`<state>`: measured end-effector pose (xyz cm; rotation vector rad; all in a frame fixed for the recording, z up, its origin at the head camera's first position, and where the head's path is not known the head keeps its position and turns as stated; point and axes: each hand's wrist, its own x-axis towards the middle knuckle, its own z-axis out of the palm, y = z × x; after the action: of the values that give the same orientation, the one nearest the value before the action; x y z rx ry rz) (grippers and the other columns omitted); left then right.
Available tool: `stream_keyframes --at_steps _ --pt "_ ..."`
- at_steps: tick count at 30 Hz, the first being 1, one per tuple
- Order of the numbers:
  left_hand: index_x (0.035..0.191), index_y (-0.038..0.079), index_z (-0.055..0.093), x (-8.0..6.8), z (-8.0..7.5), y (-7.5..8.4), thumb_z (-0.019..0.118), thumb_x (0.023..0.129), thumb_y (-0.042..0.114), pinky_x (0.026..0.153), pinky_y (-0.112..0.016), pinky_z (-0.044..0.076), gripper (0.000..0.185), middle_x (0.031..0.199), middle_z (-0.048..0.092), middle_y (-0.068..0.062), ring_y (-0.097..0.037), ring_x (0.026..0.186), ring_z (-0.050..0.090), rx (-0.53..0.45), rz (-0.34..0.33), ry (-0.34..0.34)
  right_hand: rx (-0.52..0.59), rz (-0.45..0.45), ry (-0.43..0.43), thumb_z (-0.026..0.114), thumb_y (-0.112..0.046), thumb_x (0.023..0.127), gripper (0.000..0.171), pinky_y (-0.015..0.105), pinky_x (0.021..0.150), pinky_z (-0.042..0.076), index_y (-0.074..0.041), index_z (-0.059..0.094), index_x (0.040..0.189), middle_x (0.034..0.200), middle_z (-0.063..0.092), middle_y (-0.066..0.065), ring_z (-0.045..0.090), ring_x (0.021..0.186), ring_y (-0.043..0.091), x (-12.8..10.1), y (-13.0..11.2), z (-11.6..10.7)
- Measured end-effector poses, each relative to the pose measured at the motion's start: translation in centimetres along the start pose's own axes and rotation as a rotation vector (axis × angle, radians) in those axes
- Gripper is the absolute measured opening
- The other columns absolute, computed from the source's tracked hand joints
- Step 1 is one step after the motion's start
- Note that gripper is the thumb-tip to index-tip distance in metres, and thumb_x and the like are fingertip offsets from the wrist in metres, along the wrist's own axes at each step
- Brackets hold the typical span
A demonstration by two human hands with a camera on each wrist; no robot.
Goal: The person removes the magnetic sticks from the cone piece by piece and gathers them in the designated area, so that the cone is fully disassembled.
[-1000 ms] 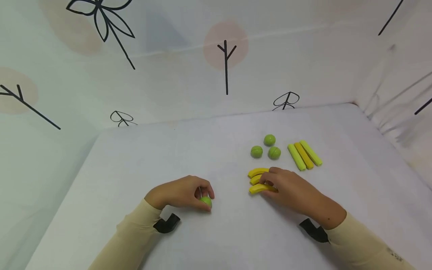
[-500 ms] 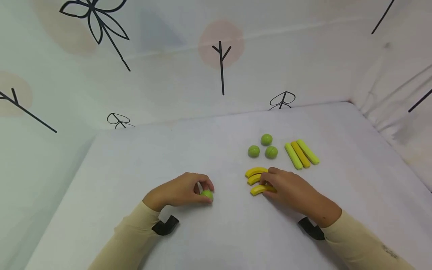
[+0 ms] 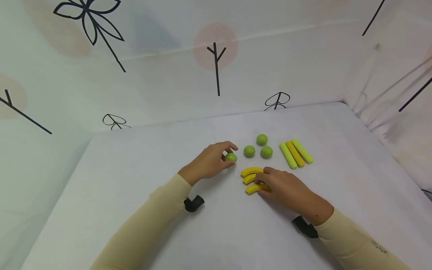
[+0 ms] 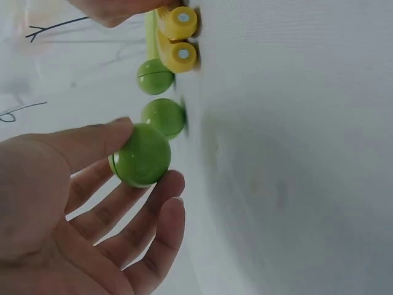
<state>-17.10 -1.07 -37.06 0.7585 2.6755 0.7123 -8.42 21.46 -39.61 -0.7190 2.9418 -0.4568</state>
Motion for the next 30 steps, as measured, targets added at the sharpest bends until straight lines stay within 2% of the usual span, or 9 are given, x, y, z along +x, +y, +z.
stream_keyframes --at_steps 4,9,13,21,26,30 --pt "0.135 0.02 0.055 1.5 0.7 0.3 0.069 0.096 0.023 0.1 -0.029 0.049 0.042 0.127 0.063 0.0 -0.012 0.113 0.059 0.015 -0.013 0.015 0.005 0.014 -0.013 0.083 -0.021 0.082 0.023 0.023 0.063 0.048 -0.016 0.073 0.102 0.089 0.059 -0.008 0.051 0.072 0.002 0.1 -0.2 0.1" --pt "0.131 0.018 0.056 2.5 1.1 0.4 0.069 0.096 0.023 0.092 -0.025 0.049 0.038 0.115 0.063 0.001 -0.009 0.1 0.057 0.047 -0.016 0.04 0.011 0.015 -0.014 0.083 -0.02 0.082 0.023 0.022 0.062 0.047 -0.017 0.072 0.102 0.089 0.059 -0.008 0.051 0.072 0.002 0.2 -0.3 0.1" --pt "0.125 0.016 0.06 2.8 1.3 0.4 0.07 0.095 0.025 0.086 -0.023 0.048 0.033 0.108 0.063 0.002 -0.008 0.093 0.055 0.063 -0.024 0.06 0.017 0.013 -0.018 0.082 -0.02 0.083 0.023 0.022 0.062 0.047 -0.016 0.072 0.103 0.089 0.06 -0.008 0.05 0.071 0.003 0.3 -0.4 0.1" --pt "0.12 0.015 0.064 3.1 1.5 0.1 0.073 0.093 0.023 0.086 -0.024 0.048 0.03 0.102 0.064 0.004 -0.008 0.092 0.055 0.045 -0.034 0.069 0.021 0.015 -0.03 0.083 -0.02 0.082 0.023 0.022 0.062 0.047 -0.017 0.072 0.102 0.089 0.06 -0.008 0.05 0.071 0.004 0.6 -0.3 0.1" --pt "0.121 0.016 0.064 3.3 1.7 -0.1 0.073 0.093 0.024 0.089 -0.026 0.049 0.031 0.107 0.066 0.003 -0.009 0.095 0.057 0.058 -0.032 0.066 0.024 0.021 -0.038 0.083 -0.021 0.082 0.024 0.022 0.063 0.047 -0.017 0.072 0.103 0.089 0.06 -0.008 0.05 0.072 0.004 0.6 -0.3 0.2" --pt "0.126 0.019 0.061 3.0 1.6 -0.2 0.074 0.092 0.029 0.093 -0.028 0.05 0.038 0.116 0.064 0.0 -0.012 0.103 0.06 0.06 -0.056 0.063 0.023 0.022 -0.034 0.083 -0.023 0.083 0.025 0.023 0.063 0.047 -0.017 0.072 0.104 0.09 0.06 -0.008 0.05 0.072 0.003 0.6 -0.3 0.2"
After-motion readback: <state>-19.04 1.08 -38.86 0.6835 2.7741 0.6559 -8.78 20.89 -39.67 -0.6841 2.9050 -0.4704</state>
